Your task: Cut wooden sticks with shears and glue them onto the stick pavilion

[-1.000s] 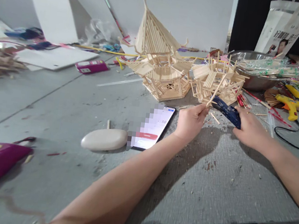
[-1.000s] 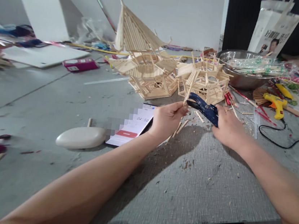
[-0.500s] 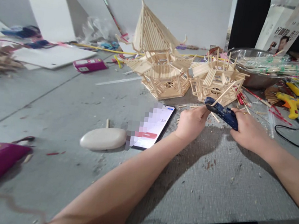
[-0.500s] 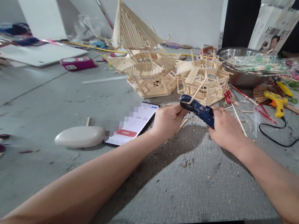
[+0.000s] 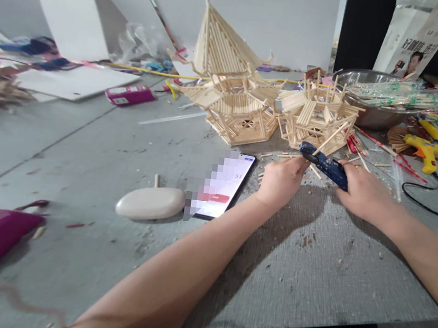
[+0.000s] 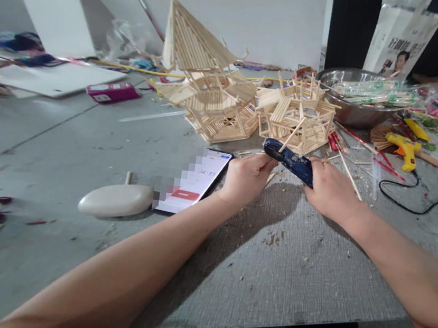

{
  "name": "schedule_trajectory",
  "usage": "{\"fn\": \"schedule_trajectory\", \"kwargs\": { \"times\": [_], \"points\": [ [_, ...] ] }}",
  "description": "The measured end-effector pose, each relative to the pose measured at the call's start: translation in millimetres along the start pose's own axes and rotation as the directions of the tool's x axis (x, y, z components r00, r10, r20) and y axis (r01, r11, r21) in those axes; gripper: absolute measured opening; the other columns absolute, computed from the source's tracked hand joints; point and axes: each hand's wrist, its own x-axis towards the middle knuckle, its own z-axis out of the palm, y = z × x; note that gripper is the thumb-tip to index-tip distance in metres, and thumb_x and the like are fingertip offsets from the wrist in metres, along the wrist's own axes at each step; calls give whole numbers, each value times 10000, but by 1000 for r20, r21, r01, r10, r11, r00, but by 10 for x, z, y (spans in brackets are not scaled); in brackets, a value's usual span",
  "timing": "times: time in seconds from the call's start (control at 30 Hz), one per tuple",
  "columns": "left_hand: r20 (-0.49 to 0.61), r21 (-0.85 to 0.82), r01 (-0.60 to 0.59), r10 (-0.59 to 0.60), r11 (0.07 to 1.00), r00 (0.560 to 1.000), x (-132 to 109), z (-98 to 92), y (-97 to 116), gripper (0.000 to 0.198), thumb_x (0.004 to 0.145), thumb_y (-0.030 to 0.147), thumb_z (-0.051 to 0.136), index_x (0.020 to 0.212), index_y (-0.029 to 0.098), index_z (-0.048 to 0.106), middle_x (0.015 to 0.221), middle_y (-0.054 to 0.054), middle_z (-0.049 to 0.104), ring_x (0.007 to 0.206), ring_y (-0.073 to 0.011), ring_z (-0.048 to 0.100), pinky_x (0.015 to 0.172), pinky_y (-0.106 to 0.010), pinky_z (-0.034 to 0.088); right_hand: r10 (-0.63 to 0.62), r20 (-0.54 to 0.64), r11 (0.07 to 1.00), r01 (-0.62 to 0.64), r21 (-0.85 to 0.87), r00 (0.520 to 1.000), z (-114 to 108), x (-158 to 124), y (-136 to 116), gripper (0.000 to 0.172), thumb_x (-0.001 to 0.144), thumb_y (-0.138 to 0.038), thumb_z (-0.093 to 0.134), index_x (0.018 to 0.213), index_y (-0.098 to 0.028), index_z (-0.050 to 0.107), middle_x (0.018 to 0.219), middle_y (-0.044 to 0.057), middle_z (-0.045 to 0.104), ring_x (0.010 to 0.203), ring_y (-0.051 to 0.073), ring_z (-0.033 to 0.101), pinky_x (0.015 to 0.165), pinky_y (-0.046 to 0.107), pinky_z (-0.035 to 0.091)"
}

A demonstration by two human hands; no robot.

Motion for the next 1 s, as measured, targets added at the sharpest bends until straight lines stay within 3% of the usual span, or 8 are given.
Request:
{"fn": "schedule_trajectory", "kwargs": {
  "times": [0.53, 1.0],
  "points": [
    [56, 71, -4, 0, 997, 998, -17, -7, 57, 282, 854, 256, 408, 766, 146, 652, 610, -48, 656, 538, -127, 569, 493, -224, 315, 93, 75, 988, -82, -133, 993, 2, 28, -9, 248, 771, -293, 422, 956, -152, 506, 789, 107, 650, 680, 228, 610, 518, 286, 317],
    [175, 38, 106, -111, 994, 978, -7, -22, 96, 276, 841, 252, 404, 801, 146, 656, 650, -65, 669, 609, -167, 603, 541, -242, 354, 92, 111, 983, -73, -169, 990, 44, 58, 29, 254, 750, -311, 450, 936, -151, 513, 737, 110, 655, 666, 247, 621, 494, 286, 267]
  ]
}}
